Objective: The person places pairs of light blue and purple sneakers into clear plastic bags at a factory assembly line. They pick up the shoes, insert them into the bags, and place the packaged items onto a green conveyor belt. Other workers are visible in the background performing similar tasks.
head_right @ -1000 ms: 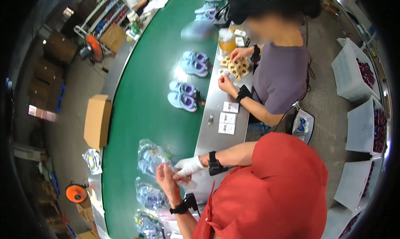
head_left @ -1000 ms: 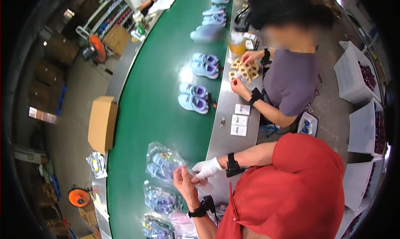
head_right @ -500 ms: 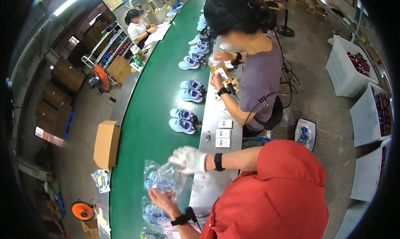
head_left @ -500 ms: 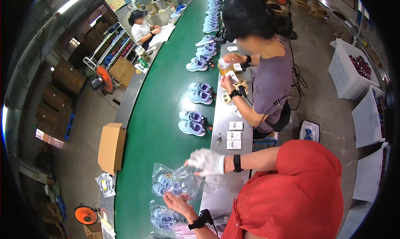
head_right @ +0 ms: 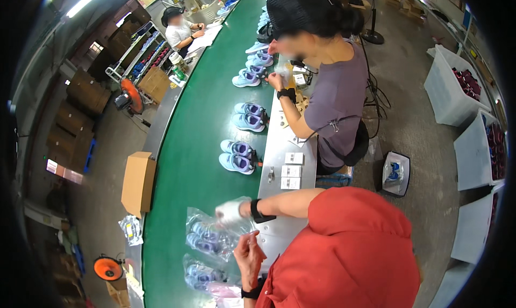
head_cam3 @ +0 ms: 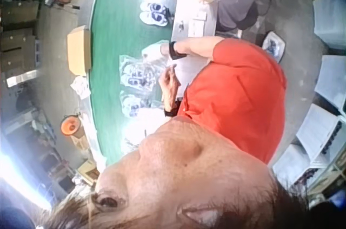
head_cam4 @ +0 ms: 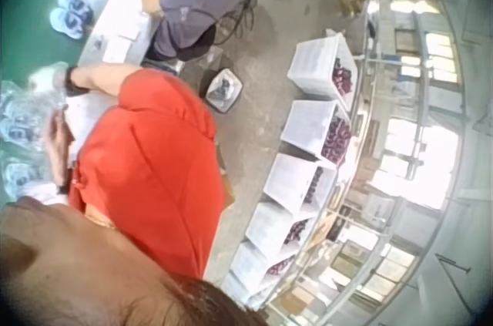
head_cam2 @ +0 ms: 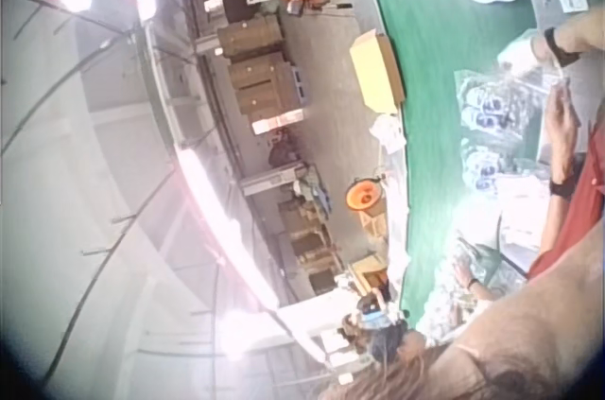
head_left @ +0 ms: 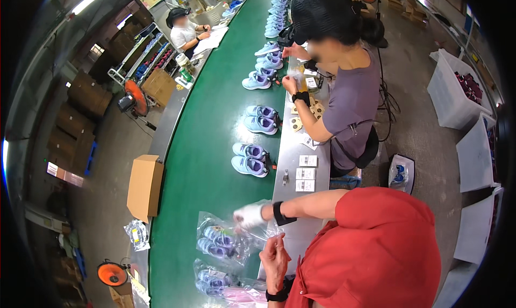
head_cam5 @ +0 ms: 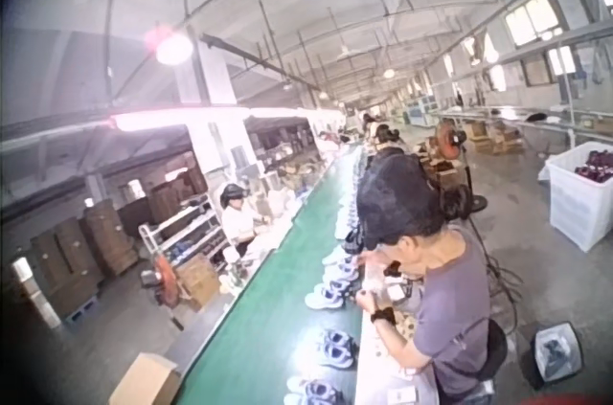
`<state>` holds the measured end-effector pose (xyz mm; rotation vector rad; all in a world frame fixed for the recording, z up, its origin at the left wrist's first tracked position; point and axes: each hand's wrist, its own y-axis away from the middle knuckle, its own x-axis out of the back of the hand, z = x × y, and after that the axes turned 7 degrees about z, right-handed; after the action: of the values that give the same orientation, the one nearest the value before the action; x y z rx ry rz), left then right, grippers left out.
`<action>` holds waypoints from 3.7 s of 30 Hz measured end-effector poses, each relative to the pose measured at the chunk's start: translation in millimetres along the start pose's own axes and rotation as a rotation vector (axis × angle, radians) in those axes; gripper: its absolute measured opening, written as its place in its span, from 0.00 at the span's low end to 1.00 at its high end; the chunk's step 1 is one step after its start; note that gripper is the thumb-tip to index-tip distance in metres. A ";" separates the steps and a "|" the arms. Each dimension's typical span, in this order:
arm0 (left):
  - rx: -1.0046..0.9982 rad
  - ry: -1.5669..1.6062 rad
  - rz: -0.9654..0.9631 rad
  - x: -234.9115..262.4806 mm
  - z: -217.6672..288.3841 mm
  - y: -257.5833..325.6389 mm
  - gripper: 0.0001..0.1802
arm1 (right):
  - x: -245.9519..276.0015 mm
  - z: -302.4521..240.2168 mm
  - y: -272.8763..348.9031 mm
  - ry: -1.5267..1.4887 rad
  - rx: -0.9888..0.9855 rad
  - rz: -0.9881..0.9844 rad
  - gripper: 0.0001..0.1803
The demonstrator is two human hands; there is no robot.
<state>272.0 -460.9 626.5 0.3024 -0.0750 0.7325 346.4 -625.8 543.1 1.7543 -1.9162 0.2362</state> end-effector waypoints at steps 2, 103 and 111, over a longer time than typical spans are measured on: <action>-0.039 -0.015 0.008 -15.4 -2.4 -3.9 0.11 | -8.3 1.7 6.7 0.063 0.181 0.019 0.39; -0.131 -0.484 0.490 64.6 2.1 -52.0 0.23 | -67.2 -31.8 -83.8 0.797 0.448 0.067 0.18; 0.336 -0.312 1.145 154.4 -117.0 108.7 0.21 | -134.2 31.7 3.4 0.366 0.492 -0.428 0.14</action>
<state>309.6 -249.8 568.2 0.7104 -0.4475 1.8365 337.5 -522.8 451.7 2.1956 -1.2519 0.8581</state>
